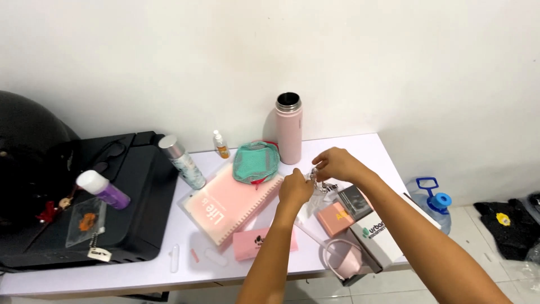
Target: Unboxing and organizing personal items, cosmetics, and accessories on a desk and shelf.
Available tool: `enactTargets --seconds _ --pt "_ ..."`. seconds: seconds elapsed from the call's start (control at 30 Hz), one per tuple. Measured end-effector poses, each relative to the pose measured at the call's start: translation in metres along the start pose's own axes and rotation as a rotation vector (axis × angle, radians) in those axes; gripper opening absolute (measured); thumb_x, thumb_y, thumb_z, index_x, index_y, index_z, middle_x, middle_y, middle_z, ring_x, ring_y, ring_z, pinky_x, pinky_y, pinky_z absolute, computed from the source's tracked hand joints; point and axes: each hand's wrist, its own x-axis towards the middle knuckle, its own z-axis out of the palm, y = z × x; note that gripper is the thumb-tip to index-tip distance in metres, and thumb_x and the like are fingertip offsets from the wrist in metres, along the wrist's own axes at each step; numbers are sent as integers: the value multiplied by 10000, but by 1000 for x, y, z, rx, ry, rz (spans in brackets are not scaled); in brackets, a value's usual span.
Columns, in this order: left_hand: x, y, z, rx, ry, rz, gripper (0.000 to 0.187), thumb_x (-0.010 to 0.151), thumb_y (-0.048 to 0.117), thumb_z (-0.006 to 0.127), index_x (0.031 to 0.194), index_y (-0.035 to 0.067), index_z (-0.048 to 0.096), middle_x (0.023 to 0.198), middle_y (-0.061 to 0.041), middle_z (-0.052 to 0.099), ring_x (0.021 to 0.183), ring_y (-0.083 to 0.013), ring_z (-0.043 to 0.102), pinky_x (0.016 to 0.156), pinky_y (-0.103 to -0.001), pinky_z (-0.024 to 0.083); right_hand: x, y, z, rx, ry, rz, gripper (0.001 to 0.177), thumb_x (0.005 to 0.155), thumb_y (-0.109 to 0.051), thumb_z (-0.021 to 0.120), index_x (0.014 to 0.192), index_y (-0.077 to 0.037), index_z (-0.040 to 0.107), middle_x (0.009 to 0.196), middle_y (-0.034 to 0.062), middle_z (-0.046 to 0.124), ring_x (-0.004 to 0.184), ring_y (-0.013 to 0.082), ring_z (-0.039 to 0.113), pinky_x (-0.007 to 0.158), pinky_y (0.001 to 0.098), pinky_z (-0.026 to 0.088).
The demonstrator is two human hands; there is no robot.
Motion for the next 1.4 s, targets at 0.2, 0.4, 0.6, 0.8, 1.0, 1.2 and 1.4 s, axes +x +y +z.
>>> enactTargets --seconds 0.2,0.4,0.6,0.8,1.0,1.2,1.4 --pt "11 10 18 -489 -82 -127 249 900 197 617 963 -23 521 763 -168 731 567 -256 735 549 -402 595 22 22 -11 150 -168 -33 454 682 37 709 1134 61 754 966 200 823 793 229 807 722 325 662" --pt "22 16 23 -511 -109 -119 225 976 222 587 932 10 527 776 -144 758 568 -218 747 502 -313 552 13 -11 -15 -285 -93 74 437 774 -20 739 1211 -24 717 1040 168 784 903 232 775 803 324 611" --pt "69 -2 30 -806 -162 -193 196 981 210 549 1018 36 469 854 -154 752 557 -223 713 424 -309 501 38 -9 -30 -250 -54 -4 500 808 5 663 1290 -124 694 1148 70 772 1037 236 740 875 354 596" --pt "102 3 26 -903 -212 -162 187 987 186 523 1040 30 434 900 -168 743 584 -221 728 426 -300 492 59 7 -41 -464 -102 -86 668 792 60 619 1421 -145 528 1186 61 776 1095 269 710 915 367 568" --pt "106 13 19 -879 -211 -174 179 982 193 475 1058 33 450 909 -145 750 585 -227 717 449 -299 498 24 -22 -62 -397 -32 -87 543 896 -43 639 1412 -169 526 1032 73 766 961 256 735 879 389 577" --pt "110 18 22 -1154 -277 -252 187 982 192 448 1108 55 469 950 -117 704 660 -218 726 536 -328 508 19 -3 -55 -163 238 -386 514 771 -161 822 1243 -136 619 1222 75 643 1116 236 663 948 380 567" --pt "108 38 12 -1126 -206 -204 211 993 213 446 1123 49 466 954 -121 715 649 -200 711 540 -308 487 15 -11 -45 -398 453 -283 280 771 -239 856 1003 -126 750 1400 75 513 1308 315 495 1059 425 476"
